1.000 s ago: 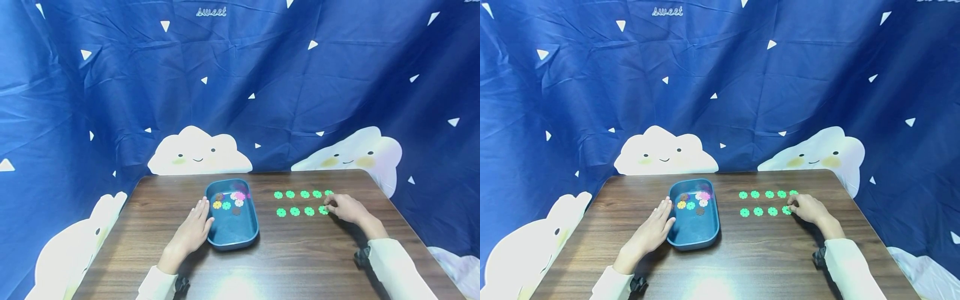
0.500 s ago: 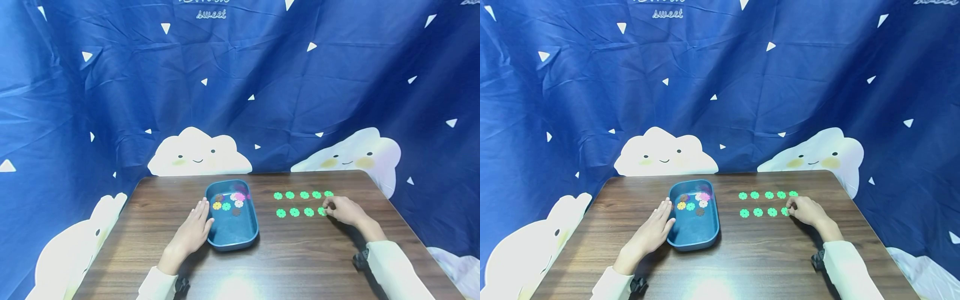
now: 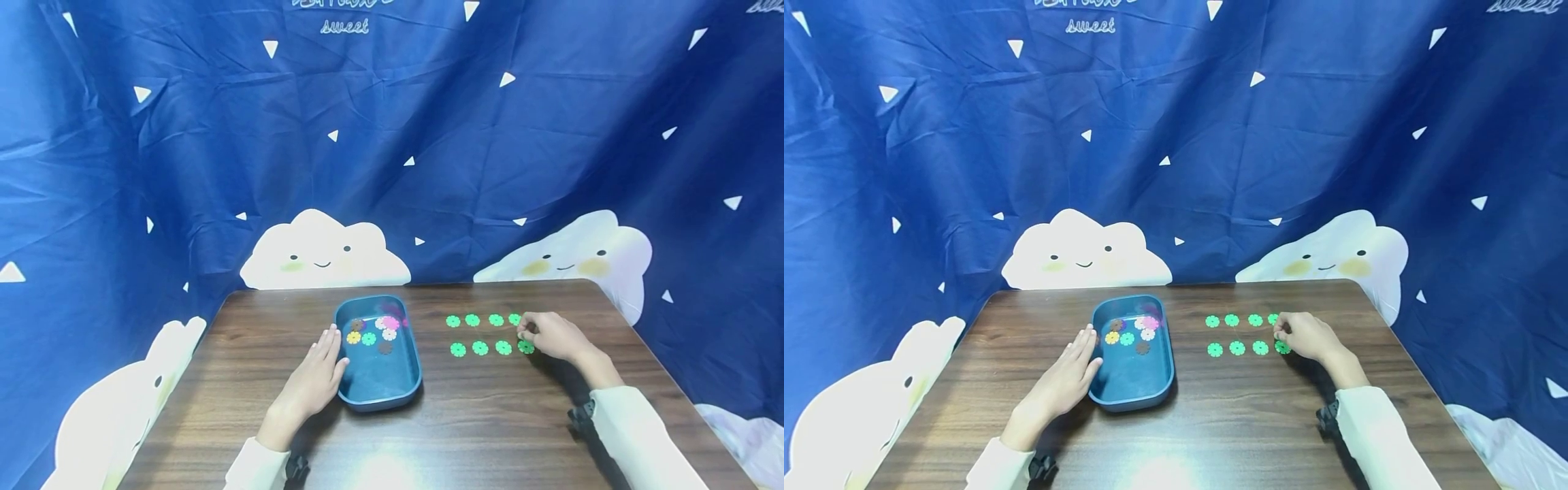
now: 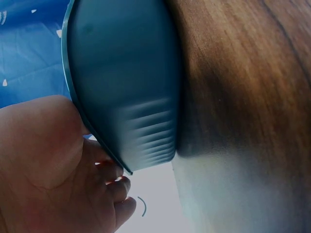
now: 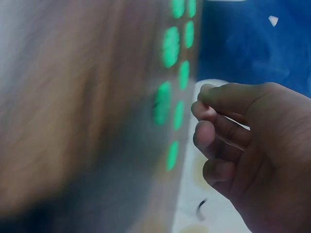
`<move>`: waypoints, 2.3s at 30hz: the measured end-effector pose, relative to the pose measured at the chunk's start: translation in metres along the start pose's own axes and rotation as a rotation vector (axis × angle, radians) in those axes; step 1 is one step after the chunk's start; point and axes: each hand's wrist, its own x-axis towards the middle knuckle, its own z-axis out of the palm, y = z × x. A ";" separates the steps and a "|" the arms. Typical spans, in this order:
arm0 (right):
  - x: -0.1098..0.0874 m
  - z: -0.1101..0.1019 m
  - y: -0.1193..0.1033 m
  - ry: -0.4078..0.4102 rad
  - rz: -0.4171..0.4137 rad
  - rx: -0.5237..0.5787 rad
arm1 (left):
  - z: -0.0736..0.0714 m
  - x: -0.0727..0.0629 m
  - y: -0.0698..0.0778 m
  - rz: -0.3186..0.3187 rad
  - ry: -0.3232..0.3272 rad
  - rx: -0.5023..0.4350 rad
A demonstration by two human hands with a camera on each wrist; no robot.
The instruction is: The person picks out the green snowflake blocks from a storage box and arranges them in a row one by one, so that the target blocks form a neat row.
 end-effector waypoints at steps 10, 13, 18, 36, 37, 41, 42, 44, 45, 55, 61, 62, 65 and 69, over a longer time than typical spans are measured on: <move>0.034 -0.017 -0.069 -0.004 -0.119 -0.048 | 0.000 -0.001 0.000 -0.007 -0.007 0.001; 0.046 -0.018 -0.092 -0.009 -0.152 -0.055 | 0.000 -0.001 0.000 -0.004 0.003 -0.002; 0.066 -0.017 -0.129 -0.009 -0.219 -0.079 | 0.000 -0.002 0.000 -0.002 0.003 -0.006; 0.124 0.002 -0.235 -0.103 -0.368 -0.134 | 0.001 0.001 -0.001 0.006 0.005 -0.033; 0.126 0.005 -0.239 -0.112 -0.378 -0.136 | 0.001 0.001 -0.001 0.010 0.007 -0.030; 0.134 0.015 -0.254 -0.139 -0.431 -0.153 | 0.001 0.001 -0.003 0.018 0.016 -0.037; 0.136 0.018 -0.257 -0.141 -0.442 -0.161 | 0.001 0.001 -0.003 0.019 0.018 -0.038; 0.138 0.023 -0.263 -0.145 -0.456 -0.175 | 0.001 0.001 -0.003 0.027 0.025 -0.036; 0.139 0.026 -0.265 -0.148 -0.457 -0.177 | 0.001 0.001 -0.003 0.029 0.027 -0.034; 0.149 0.057 -0.278 -0.270 -0.376 -0.231 | 0.005 0.003 -0.007 0.007 -0.005 -0.008; 0.154 0.069 -0.281 -0.327 -0.334 -0.240 | 0.001 0.003 -0.004 -0.004 -0.014 -0.001; 0.154 0.072 -0.281 -0.336 -0.327 -0.246 | 0.001 0.003 -0.004 -0.004 -0.015 0.000; 0.153 0.079 -0.281 -0.358 -0.298 -0.262 | 0.001 0.002 -0.004 -0.006 -0.018 -0.002; 0.151 0.084 -0.281 -0.390 -0.262 -0.292 | 0.001 0.001 -0.002 -0.012 -0.020 -0.013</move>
